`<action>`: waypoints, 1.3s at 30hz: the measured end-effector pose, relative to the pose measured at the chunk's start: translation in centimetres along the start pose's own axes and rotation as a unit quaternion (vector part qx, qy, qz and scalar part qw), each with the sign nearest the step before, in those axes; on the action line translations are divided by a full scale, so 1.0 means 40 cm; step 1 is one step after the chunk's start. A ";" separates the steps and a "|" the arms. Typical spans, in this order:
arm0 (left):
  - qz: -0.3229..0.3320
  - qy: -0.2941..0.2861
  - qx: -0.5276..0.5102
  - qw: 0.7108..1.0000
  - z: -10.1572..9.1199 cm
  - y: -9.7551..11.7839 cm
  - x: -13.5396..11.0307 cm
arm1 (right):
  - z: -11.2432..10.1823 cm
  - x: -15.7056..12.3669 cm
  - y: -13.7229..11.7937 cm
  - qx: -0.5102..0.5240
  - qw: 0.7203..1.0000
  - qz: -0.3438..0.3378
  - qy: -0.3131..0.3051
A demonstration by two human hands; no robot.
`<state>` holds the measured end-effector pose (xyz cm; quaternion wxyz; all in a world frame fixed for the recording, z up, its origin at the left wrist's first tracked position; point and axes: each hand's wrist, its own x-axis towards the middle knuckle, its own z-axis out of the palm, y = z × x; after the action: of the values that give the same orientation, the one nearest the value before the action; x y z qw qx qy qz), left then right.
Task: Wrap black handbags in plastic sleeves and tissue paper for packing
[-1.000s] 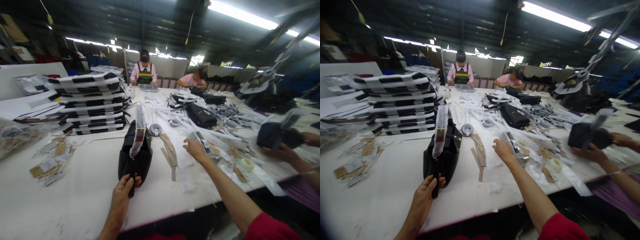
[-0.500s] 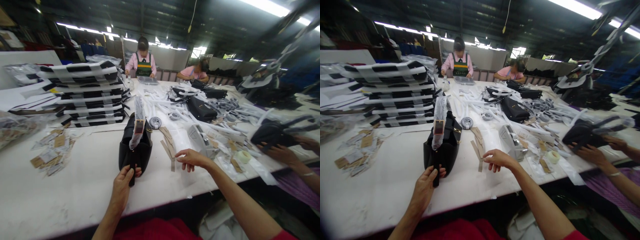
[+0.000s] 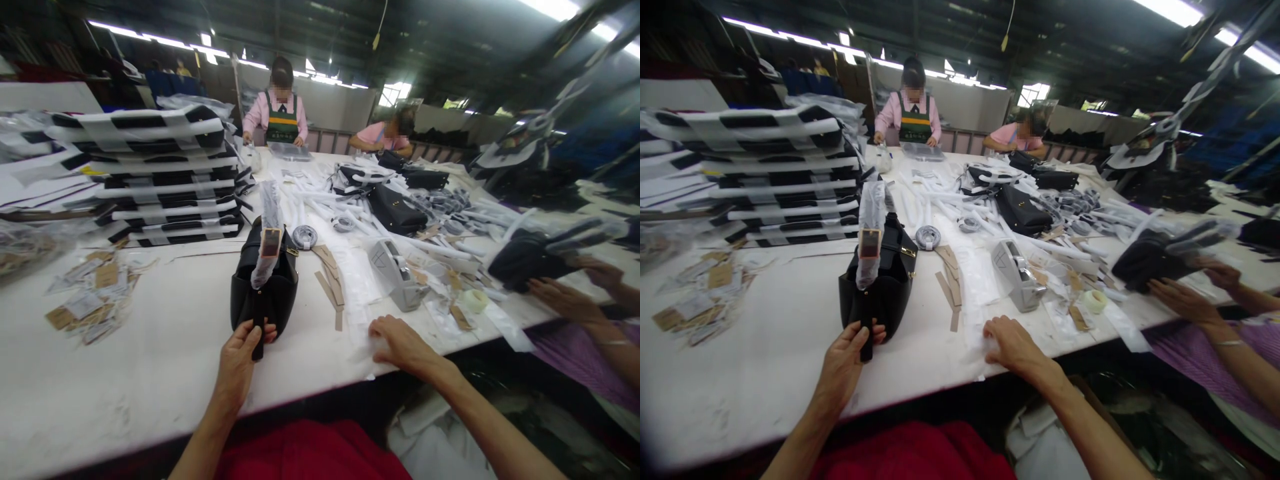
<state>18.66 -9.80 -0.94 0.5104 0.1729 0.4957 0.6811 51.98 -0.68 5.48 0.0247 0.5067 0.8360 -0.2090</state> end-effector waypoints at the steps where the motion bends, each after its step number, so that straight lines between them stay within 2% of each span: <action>1: 0.003 -0.003 0.006 1.000 0.000 -0.002 0.001 | 0.004 -0.003 0.000 -0.005 1.000 0.019 -0.006; 4: 0.024 0.001 0.041 0.999 -0.002 -0.005 -0.007 | 0.000 -0.010 0.008 0.020 0.998 0.052 -0.041; 7: 0.105 0.055 0.133 0.984 -0.004 0.002 -0.047 | -0.010 -0.016 -0.006 0.144 0.987 0.042 -0.056; 9: 0.200 0.108 0.207 0.952 -0.001 0.017 -0.090 | -0.010 -0.014 -0.046 0.278 0.959 0.023 -0.045; 11: 0.259 0.108 0.254 0.926 0.009 0.036 -0.138 | 0.001 -0.006 -0.111 0.382 0.924 0.008 -0.032; 13: 0.237 0.043 0.268 0.933 0.029 0.053 -0.179 | 0.025 0.007 -0.190 0.456 0.890 0.008 -0.014; 16: 0.136 -0.068 0.221 0.963 0.062 0.063 -0.211 | 0.080 0.026 -0.310 0.536 0.844 0.011 -0.003; 18: 0.086 -0.096 0.148 0.980 0.078 0.060 -0.213 | 0.120 0.035 -0.375 0.569 0.822 0.001 -0.012; 20: 0.058 -0.077 0.083 0.992 0.080 0.057 -0.206 | 0.153 0.041 -0.420 0.581 0.813 -0.017 -0.041; 24: 0.025 0.025 0.037 0.999 0.039 0.077 -0.188 | 0.175 0.062 -0.448 0.552 0.825 -0.067 -0.098; 26: 0.020 0.052 0.036 0.998 0.001 0.099 -0.179 | 0.171 0.084 -0.436 0.528 0.844 -0.065 -0.064; 29: 0.021 0.063 0.059 0.996 -0.059 0.128 -0.167 | 0.165 0.123 -0.413 0.493 0.869 -0.043 0.027; 31: 0.009 0.059 0.071 0.996 -0.088 0.139 -0.161 | 0.167 0.145 -0.411 0.479 0.874 -0.042 0.072; 33: -0.002 0.053 0.077 0.996 -0.103 0.145 -0.158 | 0.175 0.160 -0.422 0.472 0.877 -0.043 0.083; 35: -0.012 0.041 0.084 0.996 -0.106 0.149 -0.156 | 0.189 0.168 -0.444 0.469 0.881 -0.038 0.051; 39: -0.010 0.024 0.111 0.993 -0.103 0.157 -0.154 | 0.223 0.176 -0.485 0.462 0.884 -0.033 -0.063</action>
<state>14.88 -17.14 4.23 0.4829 0.2071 0.5823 0.6203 30.39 -5.88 1.85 -0.1669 0.4188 0.6572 -0.6040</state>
